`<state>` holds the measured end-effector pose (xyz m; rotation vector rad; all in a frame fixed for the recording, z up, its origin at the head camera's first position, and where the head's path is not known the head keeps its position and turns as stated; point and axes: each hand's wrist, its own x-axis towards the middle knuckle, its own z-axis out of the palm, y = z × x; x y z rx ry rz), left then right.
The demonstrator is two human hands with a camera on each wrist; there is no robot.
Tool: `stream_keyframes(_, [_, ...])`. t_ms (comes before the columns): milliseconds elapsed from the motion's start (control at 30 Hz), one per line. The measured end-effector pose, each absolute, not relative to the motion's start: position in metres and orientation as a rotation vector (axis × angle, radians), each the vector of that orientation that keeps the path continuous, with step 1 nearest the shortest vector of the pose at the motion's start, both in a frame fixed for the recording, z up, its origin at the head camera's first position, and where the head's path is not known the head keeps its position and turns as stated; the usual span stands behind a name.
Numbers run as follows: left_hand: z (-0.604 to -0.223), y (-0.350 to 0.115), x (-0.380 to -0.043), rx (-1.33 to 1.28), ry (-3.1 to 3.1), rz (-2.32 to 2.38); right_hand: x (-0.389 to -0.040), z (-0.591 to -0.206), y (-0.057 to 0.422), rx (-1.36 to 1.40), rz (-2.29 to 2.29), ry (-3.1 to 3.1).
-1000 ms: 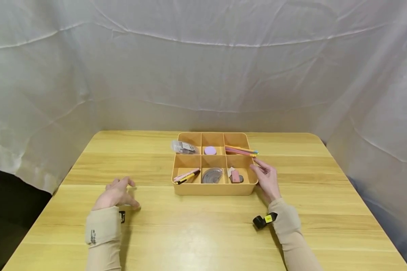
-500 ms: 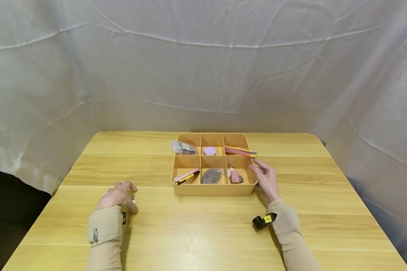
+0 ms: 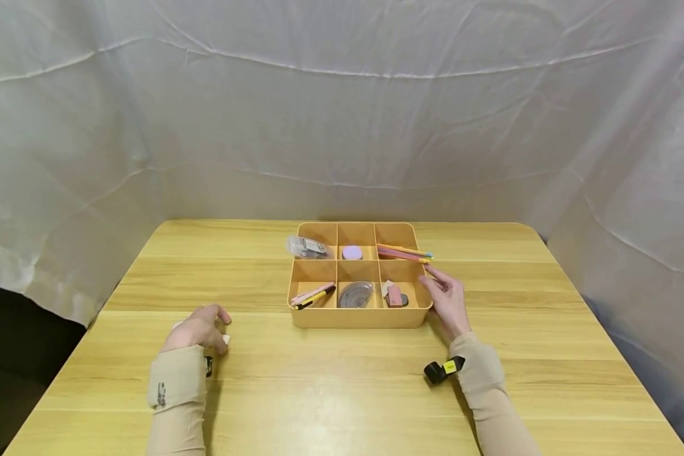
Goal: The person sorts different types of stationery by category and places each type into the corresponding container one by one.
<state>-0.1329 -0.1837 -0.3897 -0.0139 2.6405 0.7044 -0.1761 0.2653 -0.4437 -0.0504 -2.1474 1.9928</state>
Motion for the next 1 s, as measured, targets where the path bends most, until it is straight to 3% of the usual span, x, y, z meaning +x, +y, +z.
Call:
stream_keyframes(833, [-0.403, -0.157, -0.147, 0.298, 2.901, 0.756, -0.176, -0.442, 0.265, -0.07, 1.985, -2.172])
stream_keyframes(1000, [-0.403, -0.155, -0.145, 0.179, 2.833, 0.804, -0.176, -0.442, 0.265, -0.064, 1.97, -2.172])
